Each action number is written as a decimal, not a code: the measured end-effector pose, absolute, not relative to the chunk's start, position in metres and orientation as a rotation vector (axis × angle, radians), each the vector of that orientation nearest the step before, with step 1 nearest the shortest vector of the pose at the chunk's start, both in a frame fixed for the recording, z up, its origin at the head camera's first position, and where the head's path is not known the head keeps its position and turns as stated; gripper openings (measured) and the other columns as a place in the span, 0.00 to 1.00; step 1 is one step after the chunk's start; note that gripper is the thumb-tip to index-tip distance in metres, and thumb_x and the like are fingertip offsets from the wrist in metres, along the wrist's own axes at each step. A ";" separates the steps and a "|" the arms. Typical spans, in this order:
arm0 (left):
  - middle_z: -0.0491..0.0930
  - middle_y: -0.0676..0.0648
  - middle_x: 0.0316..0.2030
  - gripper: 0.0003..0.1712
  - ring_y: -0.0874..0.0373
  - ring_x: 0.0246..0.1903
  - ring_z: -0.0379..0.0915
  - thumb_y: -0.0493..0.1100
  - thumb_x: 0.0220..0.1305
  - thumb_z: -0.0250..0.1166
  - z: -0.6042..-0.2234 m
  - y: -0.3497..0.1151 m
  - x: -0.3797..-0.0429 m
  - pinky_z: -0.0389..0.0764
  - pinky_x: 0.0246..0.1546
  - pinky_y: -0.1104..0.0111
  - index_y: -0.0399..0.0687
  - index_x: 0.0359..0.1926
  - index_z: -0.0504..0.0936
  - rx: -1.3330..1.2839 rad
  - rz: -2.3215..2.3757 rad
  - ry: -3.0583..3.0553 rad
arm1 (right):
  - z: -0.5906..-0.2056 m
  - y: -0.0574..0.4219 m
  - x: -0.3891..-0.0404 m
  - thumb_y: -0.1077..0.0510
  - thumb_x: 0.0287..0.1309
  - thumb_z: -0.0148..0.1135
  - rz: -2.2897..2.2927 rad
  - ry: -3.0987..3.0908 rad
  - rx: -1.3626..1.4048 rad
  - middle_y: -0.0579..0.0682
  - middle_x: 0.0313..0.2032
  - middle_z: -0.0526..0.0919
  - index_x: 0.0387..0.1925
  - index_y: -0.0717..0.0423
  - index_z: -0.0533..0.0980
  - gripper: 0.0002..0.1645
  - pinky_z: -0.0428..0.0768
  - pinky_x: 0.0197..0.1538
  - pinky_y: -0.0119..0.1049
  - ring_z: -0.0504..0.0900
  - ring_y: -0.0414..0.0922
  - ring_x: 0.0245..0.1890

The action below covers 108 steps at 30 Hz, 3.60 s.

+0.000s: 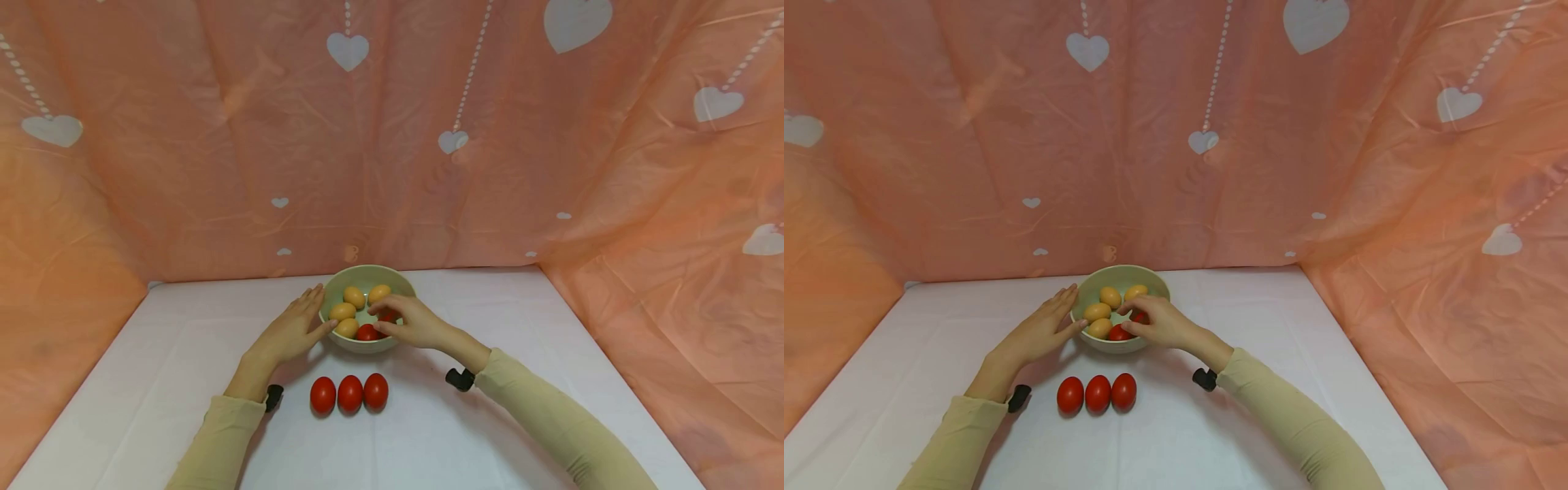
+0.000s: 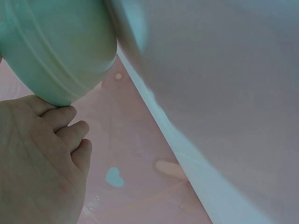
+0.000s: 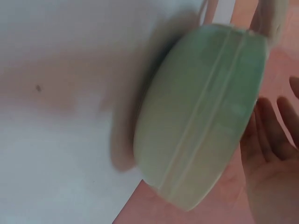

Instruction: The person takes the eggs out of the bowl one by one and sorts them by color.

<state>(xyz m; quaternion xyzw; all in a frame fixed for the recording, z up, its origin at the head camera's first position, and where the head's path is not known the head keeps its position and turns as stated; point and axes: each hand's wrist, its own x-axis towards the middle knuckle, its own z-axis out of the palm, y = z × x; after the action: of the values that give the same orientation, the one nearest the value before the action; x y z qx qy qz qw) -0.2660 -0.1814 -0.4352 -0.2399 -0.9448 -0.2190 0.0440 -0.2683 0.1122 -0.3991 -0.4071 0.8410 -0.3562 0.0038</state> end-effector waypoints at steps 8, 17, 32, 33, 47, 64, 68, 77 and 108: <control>0.49 0.35 0.81 0.49 0.36 0.80 0.44 0.62 0.78 0.56 -0.433 -0.180 -0.266 0.50 0.79 0.44 0.30 0.80 0.53 -0.735 -0.667 -2.890 | -0.399 0.104 -0.298 0.61 0.69 0.65 -0.845 2.619 -1.323 0.55 0.50 0.86 0.55 0.63 0.82 0.16 0.81 0.60 0.38 0.84 0.51 0.53; 0.49 0.34 0.81 0.49 0.36 0.80 0.43 0.62 0.78 0.56 -0.432 -0.180 -0.265 0.50 0.78 0.42 0.29 0.79 0.52 -0.744 -0.683 -2.892 | -0.403 0.094 -0.310 0.55 0.71 0.66 -0.620 2.566 -1.273 0.50 0.49 0.87 0.53 0.56 0.85 0.14 0.82 0.58 0.38 0.85 0.50 0.52; 0.50 0.33 0.80 0.49 0.36 0.80 0.44 0.62 0.78 0.55 -0.434 -0.182 -0.265 0.50 0.78 0.43 0.29 0.79 0.52 -0.743 -0.671 -2.892 | -0.408 0.084 -0.316 0.49 0.68 0.70 -0.479 2.549 -1.275 0.44 0.39 0.86 0.52 0.53 0.86 0.17 0.78 0.46 0.28 0.78 0.37 0.38; 0.50 0.33 0.80 0.49 0.36 0.80 0.44 0.62 0.78 0.55 -0.434 -0.182 -0.265 0.50 0.78 0.43 0.29 0.79 0.52 -0.742 -0.670 -2.893 | -0.408 0.084 -0.316 0.50 0.68 0.70 -0.475 2.548 -1.280 0.44 0.39 0.87 0.52 0.53 0.86 0.17 0.78 0.46 0.28 0.79 0.37 0.38; 0.49 0.35 0.81 0.50 0.36 0.80 0.43 0.63 0.78 0.54 -0.434 -0.181 -0.265 0.50 0.79 0.43 0.29 0.80 0.52 -0.728 -0.673 -2.897 | -0.410 0.085 -0.316 0.49 0.68 0.70 -0.456 2.543 -1.267 0.45 0.44 0.88 0.55 0.54 0.85 0.19 0.79 0.53 0.30 0.81 0.40 0.43; 0.50 0.33 0.80 0.49 0.35 0.79 0.45 0.63 0.78 0.55 -0.436 -0.181 -0.266 0.51 0.78 0.42 0.28 0.79 0.53 -0.744 -0.668 -2.879 | -0.410 0.089 -0.313 0.48 0.69 0.69 -0.603 2.572 -1.247 0.48 0.46 0.88 0.57 0.58 0.84 0.22 0.82 0.52 0.30 0.84 0.41 0.45; 0.50 0.33 0.80 0.50 0.34 0.79 0.46 0.64 0.78 0.55 -0.437 -0.181 -0.267 0.52 0.78 0.42 0.28 0.79 0.54 -0.745 -0.668 -2.881 | -0.408 0.091 -0.311 0.49 0.69 0.69 -0.645 2.610 -1.256 0.49 0.47 0.87 0.58 0.57 0.83 0.22 0.81 0.51 0.29 0.83 0.42 0.44; 0.49 0.35 0.81 0.49 0.35 0.80 0.44 0.63 0.78 0.55 -0.436 -0.182 -0.266 0.51 0.78 0.43 0.30 0.79 0.53 -0.734 -0.660 -2.889 | -0.407 0.095 -0.303 0.52 0.69 0.69 -0.865 2.686 -1.225 0.54 0.56 0.86 0.62 0.60 0.81 0.25 0.80 0.61 0.36 0.84 0.47 0.55; 0.51 0.33 0.80 0.48 0.34 0.79 0.45 0.63 0.78 0.54 -0.439 -0.182 -0.266 0.51 0.78 0.42 0.28 0.79 0.55 -0.746 -0.634 -2.868 | -0.428 0.139 -0.239 0.58 0.64 0.73 -1.480 2.721 -1.179 0.51 0.60 0.84 0.64 0.55 0.80 0.27 0.76 0.69 0.52 0.80 0.52 0.63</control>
<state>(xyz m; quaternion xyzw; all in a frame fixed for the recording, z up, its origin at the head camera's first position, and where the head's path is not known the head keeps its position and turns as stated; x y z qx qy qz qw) -0.2662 -0.1820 -0.4393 -0.2458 -0.9449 -0.2089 0.0556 -0.2387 0.1389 -0.4278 -0.3543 0.8179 -0.4450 -0.0862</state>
